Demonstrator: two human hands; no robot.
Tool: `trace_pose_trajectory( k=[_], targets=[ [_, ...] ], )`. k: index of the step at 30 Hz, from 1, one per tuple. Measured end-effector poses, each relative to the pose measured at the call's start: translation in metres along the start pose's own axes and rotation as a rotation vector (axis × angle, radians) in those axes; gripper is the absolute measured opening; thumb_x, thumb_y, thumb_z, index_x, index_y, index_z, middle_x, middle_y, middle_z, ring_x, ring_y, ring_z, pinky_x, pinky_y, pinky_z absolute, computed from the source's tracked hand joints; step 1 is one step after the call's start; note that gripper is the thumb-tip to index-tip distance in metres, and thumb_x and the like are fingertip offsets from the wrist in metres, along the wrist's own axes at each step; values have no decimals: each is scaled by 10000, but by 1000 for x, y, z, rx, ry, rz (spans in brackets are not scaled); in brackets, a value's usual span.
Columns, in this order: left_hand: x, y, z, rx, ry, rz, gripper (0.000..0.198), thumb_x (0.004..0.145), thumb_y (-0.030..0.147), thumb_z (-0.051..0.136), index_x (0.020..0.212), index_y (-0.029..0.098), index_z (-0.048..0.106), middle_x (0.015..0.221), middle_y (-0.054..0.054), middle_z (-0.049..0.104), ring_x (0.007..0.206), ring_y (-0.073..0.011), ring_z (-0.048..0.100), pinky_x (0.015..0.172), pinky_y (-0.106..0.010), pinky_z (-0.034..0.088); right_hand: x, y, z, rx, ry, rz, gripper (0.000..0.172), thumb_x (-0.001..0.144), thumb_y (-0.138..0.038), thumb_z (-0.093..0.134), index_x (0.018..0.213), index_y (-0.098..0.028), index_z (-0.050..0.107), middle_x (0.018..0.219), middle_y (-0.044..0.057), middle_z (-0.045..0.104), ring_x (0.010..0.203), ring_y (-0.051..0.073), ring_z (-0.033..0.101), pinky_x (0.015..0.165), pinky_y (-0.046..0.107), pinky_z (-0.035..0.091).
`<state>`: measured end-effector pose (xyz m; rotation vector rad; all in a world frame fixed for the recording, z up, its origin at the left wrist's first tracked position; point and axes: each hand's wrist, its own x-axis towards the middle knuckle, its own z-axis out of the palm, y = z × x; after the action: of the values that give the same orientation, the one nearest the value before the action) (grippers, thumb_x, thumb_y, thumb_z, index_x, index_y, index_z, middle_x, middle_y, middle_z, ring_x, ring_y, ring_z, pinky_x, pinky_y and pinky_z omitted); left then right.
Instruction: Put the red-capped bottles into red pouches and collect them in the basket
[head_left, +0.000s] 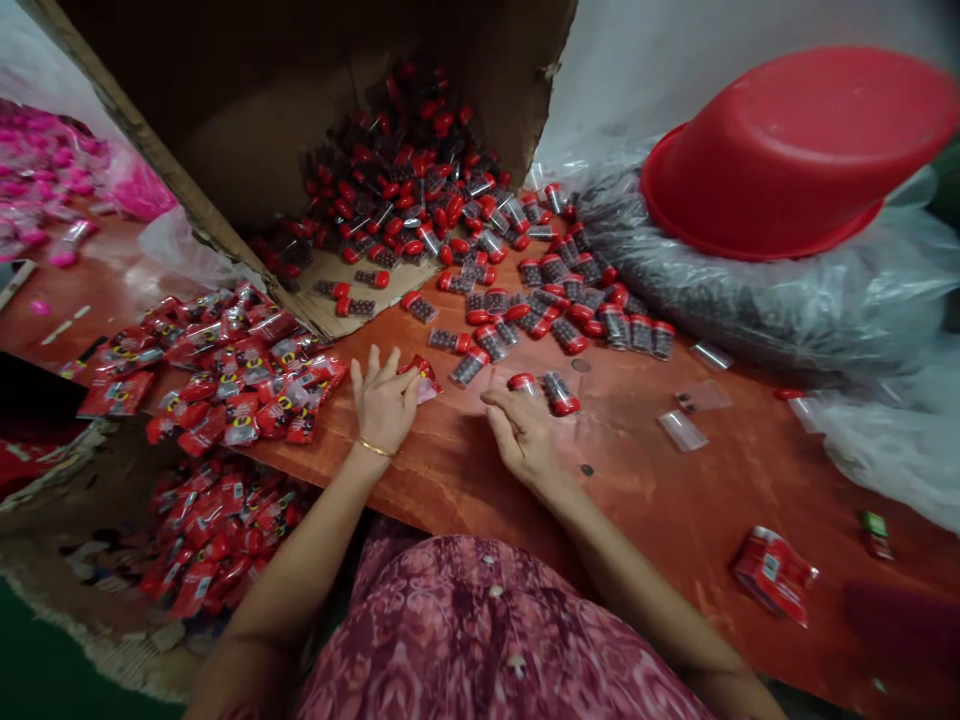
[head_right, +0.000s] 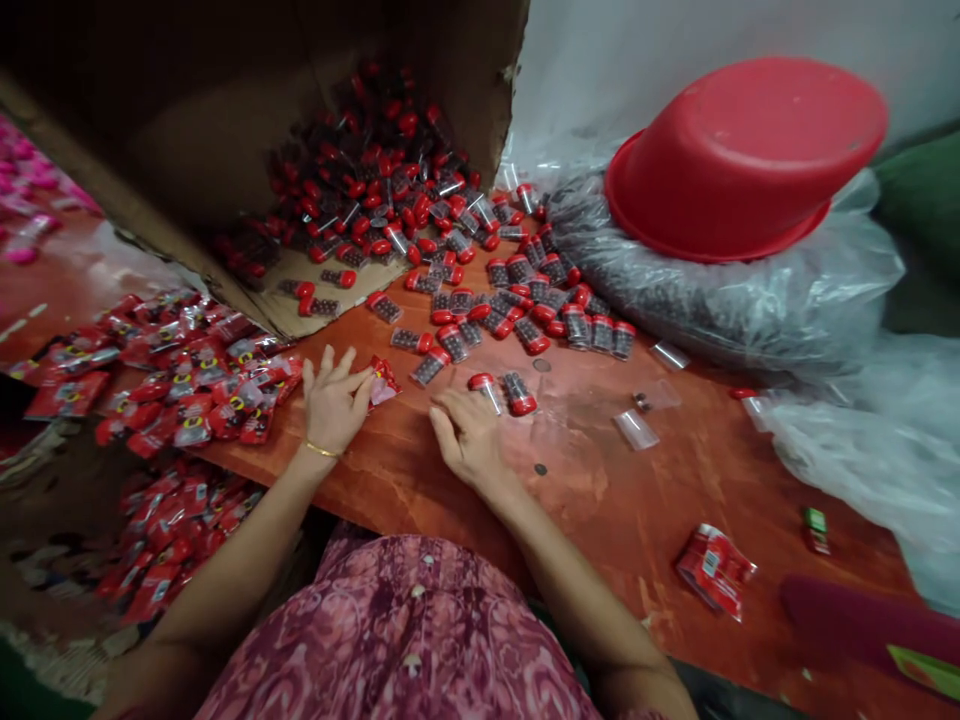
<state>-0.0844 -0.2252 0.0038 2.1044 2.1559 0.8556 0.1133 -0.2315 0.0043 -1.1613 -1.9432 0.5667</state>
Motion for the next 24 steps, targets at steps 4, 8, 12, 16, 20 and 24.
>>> trace_pose_trajectory(
  k=[4,8,12,16,20,24],
  targets=[
    [-5,29,-19,-96,36,41,264,842,317,472,926,234,708,1275,-85,567,1320,-304,335,1082,-579,110,15,-19,26,471,-44,316,320,831,-456,463,937,-189,603,859,44,657,746,162,587,694,290,478],
    [-12,44,-22,-278,64,-96,305,811,350,526,1036,197,665,1279,-109,561,1306,-290,359,1096,-509,146,23,-25,36,638,22,367,338,807,-477,476,633,-190,516,583,-24,501,566,109,453,548,230,392],
    [-25,47,-17,-792,-195,-495,441,750,542,542,929,162,675,966,-101,688,985,-249,600,853,-371,458,14,-19,35,555,138,391,373,816,-463,449,552,-208,384,506,-54,349,487,88,328,472,227,280],
    [-34,53,-9,-1203,-295,-788,453,551,568,705,724,152,655,669,-6,630,638,-121,571,608,-227,453,-2,-14,40,505,88,395,328,845,-430,402,598,-214,399,528,-47,381,496,96,347,474,230,286],
    [-35,56,2,-1263,-168,-782,387,498,490,766,584,145,613,574,25,574,566,-85,502,594,-214,419,-12,-12,42,476,36,389,330,859,-422,387,598,-220,393,526,-45,389,486,100,354,467,234,285],
    [-35,59,12,-1242,-167,-716,355,556,469,745,536,147,597,522,31,541,522,-76,450,538,-209,371,-14,-10,38,498,92,433,411,856,-501,375,555,-222,353,480,-57,356,455,91,325,451,231,272]
  ],
)
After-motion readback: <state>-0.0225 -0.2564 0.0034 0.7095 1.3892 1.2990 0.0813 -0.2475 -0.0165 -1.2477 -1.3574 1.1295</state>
